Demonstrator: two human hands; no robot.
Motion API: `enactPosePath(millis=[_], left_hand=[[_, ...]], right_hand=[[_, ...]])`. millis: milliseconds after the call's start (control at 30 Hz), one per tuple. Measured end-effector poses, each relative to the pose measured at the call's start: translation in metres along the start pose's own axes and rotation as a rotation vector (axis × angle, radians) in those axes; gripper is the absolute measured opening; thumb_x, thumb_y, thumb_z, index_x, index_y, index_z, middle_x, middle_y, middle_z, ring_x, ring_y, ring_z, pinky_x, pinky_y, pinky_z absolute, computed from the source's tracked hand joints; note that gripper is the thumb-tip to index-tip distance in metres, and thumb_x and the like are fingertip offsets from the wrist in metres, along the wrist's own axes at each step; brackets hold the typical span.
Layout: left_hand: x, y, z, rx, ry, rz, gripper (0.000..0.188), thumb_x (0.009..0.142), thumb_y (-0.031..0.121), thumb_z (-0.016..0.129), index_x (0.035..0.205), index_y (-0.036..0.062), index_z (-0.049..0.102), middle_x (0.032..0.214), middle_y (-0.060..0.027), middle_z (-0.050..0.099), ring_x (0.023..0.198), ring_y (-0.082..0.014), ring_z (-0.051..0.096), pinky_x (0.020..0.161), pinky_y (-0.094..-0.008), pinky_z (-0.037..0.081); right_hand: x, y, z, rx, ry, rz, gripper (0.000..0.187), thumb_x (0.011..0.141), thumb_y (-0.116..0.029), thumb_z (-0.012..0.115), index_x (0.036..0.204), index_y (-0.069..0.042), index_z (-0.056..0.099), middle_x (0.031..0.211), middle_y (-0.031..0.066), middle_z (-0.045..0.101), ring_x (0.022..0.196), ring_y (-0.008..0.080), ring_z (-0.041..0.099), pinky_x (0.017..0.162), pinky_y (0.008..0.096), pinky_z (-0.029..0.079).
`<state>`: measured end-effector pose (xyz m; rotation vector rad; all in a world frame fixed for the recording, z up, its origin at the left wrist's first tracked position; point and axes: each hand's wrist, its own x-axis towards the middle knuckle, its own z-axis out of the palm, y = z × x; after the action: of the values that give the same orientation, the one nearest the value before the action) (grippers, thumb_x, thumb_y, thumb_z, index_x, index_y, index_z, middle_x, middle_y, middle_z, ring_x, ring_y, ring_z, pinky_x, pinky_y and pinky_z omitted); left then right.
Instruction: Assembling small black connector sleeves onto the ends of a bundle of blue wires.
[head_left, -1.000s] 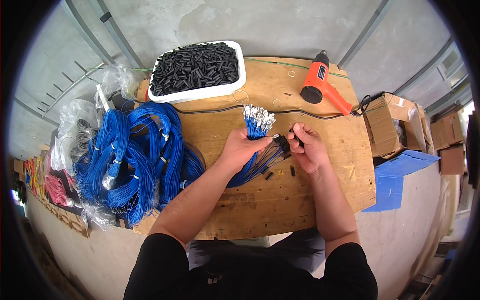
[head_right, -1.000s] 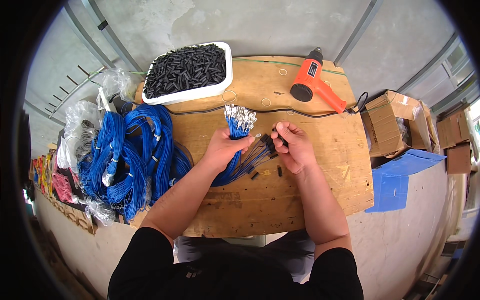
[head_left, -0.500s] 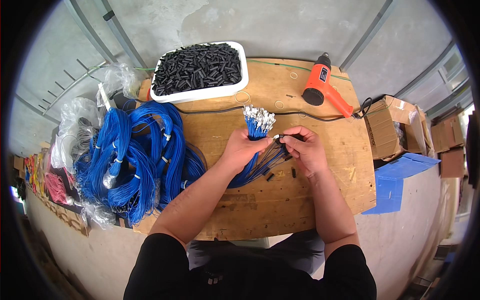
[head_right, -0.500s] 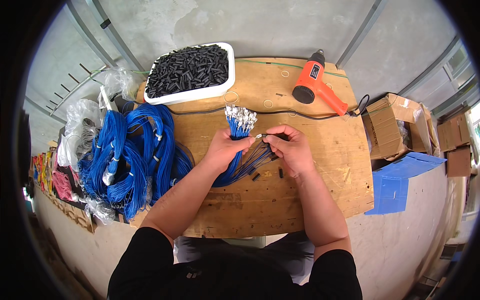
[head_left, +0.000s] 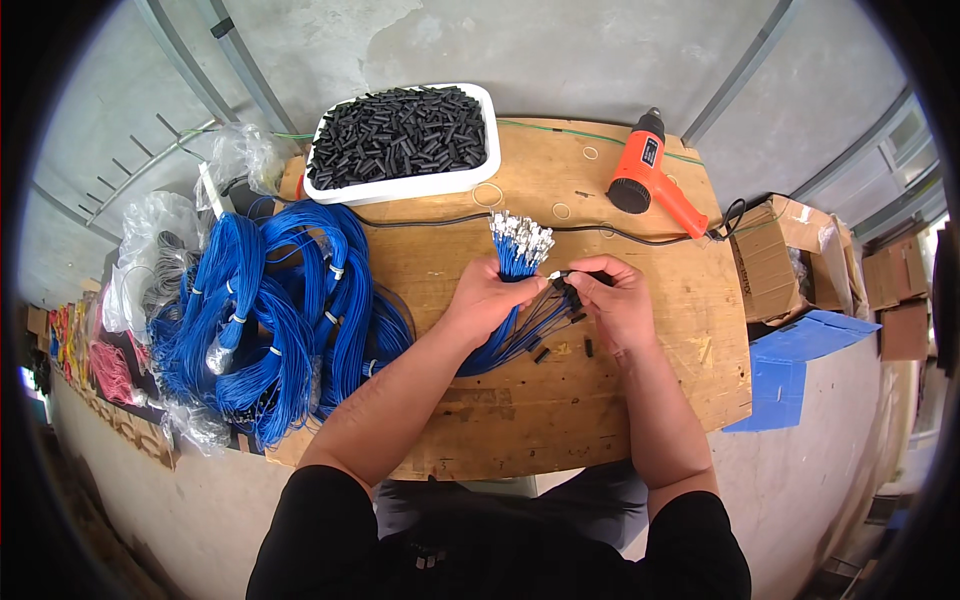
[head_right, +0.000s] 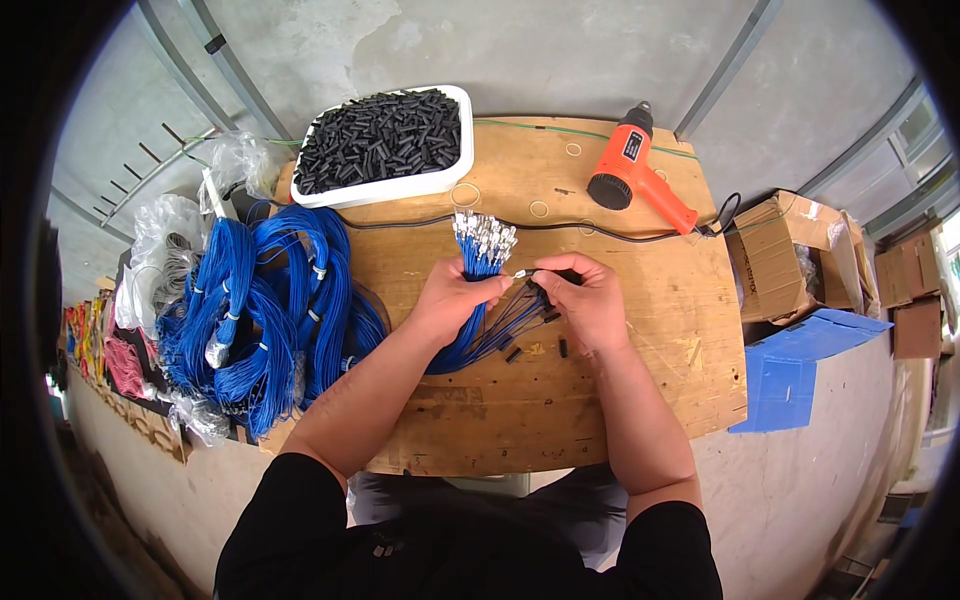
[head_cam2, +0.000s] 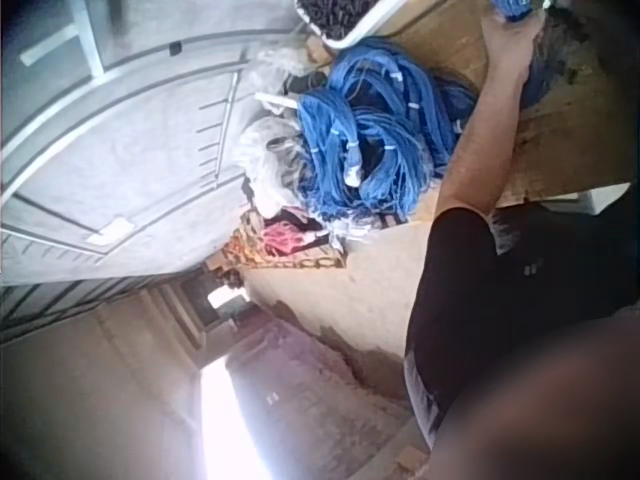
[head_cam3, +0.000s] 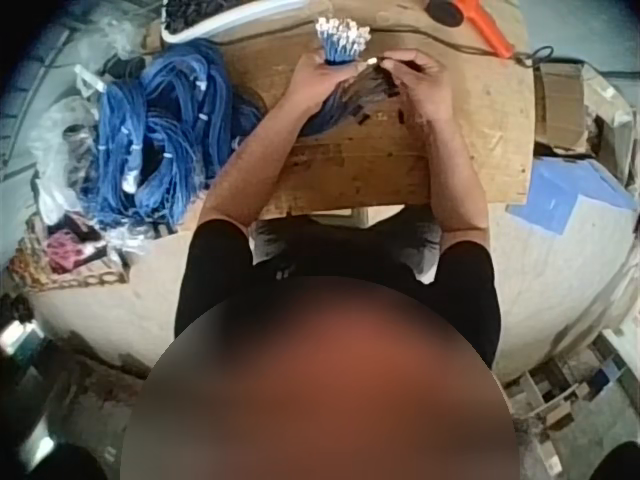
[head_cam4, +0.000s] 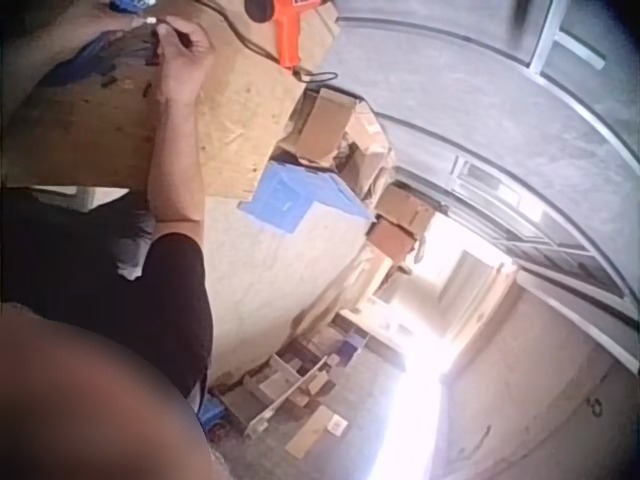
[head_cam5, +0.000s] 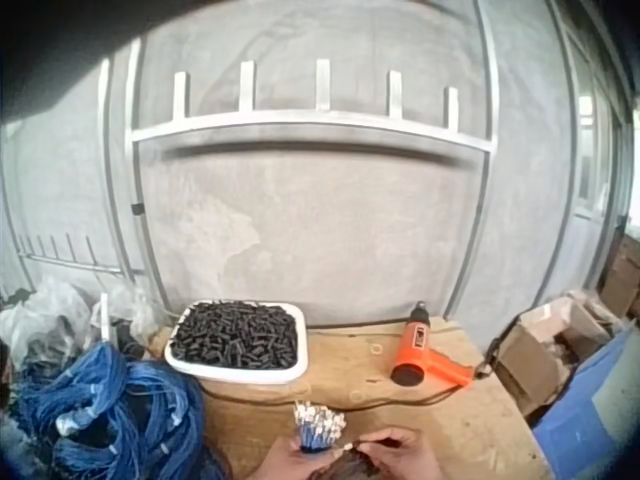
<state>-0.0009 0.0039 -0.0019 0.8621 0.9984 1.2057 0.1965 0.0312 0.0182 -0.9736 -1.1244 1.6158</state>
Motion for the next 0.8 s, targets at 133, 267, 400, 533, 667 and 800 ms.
enactPosePath(millis=[133,267,400,533,667,800], left_hand=[[0.0002,-0.0003,-0.0004,0.002,-0.004,-0.001,0.013,0.084,0.006,0.075,0.092,0.0005,0.066,0.075,-0.0021,0.063,0.064,-0.0096,0.057,0.059,-0.0248,0.044],[-0.0001,0.0005,0.0,0.018,-0.005,-0.006,0.012,0.084,0.005,0.075,0.091,0.0005,0.066,0.075,-0.002,0.063,0.064,-0.0094,0.057,0.06,-0.0248,0.044],[0.0006,-0.0006,-0.001,0.024,-0.02,0.001,0.01,0.084,0.004,0.074,0.09,0.0005,0.066,0.075,-0.0018,0.063,0.064,-0.0093,0.056,0.06,-0.0249,0.044],[-0.0008,0.0008,-0.0002,0.033,-0.034,0.0,0.01,0.084,0.004,0.074,0.09,0.0006,0.066,0.074,-0.0016,0.063,0.064,-0.0092,0.056,0.059,-0.0248,0.043],[-0.0025,0.0026,0.0015,0.053,-0.018,-0.008,0.009,0.084,0.004,0.074,0.089,0.0009,0.067,0.075,-0.0013,0.063,0.065,-0.009,0.056,0.059,-0.0248,0.043],[-0.0025,0.0025,0.0011,0.063,-0.033,0.005,0.009,0.084,0.005,0.074,0.089,0.0007,0.067,0.075,-0.0012,0.063,0.065,-0.0088,0.056,0.06,-0.0247,0.043]], right_hand=[[-0.0002,-0.001,0.0027,-0.016,0.005,-0.017,0.012,0.09,0.002,0.068,0.101,0.001,0.069,0.073,-0.0025,0.06,0.057,0.0018,0.045,0.05,0.0179,0.031],[-0.0004,-0.0005,0.0027,-0.025,0.005,-0.009,0.012,0.09,0.002,0.068,0.101,0.0,0.069,0.073,-0.0026,0.06,0.058,0.0017,0.045,0.05,0.0178,0.032],[-0.0002,0.0011,0.0026,-0.008,0.011,-0.022,0.012,0.09,0.001,0.068,0.102,0.001,0.069,0.073,-0.0028,0.06,0.058,0.0019,0.045,0.051,0.0179,0.032],[0.0003,0.0018,0.0012,-0.008,-0.001,-0.032,0.012,0.091,0.001,0.068,0.102,0.001,0.069,0.073,-0.0026,0.06,0.059,0.0027,0.045,0.051,0.0179,0.033],[0.0016,0.0048,0.0004,0.001,-0.019,-0.02,0.014,0.09,-0.001,0.07,0.103,0.0,0.071,0.074,-0.0025,0.06,0.06,0.003,0.046,0.053,0.0188,0.035],[0.0033,0.0067,0.0013,0.021,-0.01,-0.013,0.011,0.091,-0.003,0.07,0.101,0.001,0.069,0.077,0.0011,0.065,0.06,0.0034,0.046,0.052,0.0185,0.035]])
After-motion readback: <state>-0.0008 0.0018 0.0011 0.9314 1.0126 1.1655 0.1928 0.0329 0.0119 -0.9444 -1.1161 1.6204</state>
